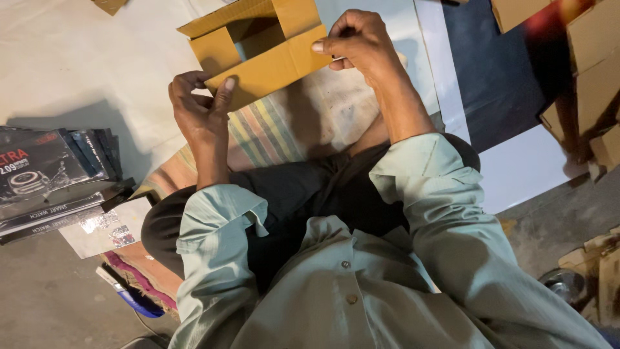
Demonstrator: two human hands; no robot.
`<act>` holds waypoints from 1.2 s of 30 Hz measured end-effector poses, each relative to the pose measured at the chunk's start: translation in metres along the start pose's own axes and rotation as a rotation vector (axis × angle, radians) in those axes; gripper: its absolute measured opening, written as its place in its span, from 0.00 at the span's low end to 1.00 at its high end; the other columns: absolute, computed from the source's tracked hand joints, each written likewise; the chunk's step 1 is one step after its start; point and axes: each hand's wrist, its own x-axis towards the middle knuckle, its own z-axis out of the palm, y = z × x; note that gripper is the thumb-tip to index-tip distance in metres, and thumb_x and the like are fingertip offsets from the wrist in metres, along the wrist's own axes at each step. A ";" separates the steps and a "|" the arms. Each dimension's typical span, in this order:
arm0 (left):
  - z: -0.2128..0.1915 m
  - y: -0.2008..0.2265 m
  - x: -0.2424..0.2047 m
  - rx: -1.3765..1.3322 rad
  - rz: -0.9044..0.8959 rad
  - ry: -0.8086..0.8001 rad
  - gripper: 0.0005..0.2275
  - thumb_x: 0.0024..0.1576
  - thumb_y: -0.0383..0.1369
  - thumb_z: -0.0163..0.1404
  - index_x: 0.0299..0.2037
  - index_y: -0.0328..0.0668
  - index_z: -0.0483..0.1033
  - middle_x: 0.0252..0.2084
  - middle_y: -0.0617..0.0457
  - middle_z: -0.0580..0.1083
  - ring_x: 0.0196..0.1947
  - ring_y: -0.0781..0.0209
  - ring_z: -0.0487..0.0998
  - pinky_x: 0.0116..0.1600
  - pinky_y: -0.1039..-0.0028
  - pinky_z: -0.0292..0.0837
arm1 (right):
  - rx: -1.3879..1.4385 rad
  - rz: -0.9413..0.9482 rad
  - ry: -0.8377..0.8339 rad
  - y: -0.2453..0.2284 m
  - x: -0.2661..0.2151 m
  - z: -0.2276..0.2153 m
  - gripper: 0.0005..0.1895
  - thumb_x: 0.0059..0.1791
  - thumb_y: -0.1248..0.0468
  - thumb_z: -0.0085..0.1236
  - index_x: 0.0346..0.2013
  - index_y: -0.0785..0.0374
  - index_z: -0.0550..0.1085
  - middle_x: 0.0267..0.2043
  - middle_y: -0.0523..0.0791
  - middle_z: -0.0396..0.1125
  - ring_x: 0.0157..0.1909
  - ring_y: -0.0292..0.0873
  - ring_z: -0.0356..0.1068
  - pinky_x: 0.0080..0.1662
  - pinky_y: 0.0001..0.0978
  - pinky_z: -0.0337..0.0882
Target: The person sits cross-legged on the floor and assembles small cardboard boxes by folding flaps and sealing them with clear packing tape. The person repeatedly picks up flat cardboard pieces, folds them into box shapes, and applies tape to secure the seams.
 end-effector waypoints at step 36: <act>0.010 -0.010 0.026 0.207 0.228 -0.163 0.37 0.61 0.27 0.70 0.71 0.45 0.52 0.78 0.47 0.56 0.78 0.46 0.61 0.66 0.65 0.76 | -0.915 -0.672 0.210 0.022 0.004 0.028 0.41 0.52 0.58 0.74 0.71 0.62 0.57 0.59 0.56 0.66 0.58 0.60 0.69 0.50 0.50 0.75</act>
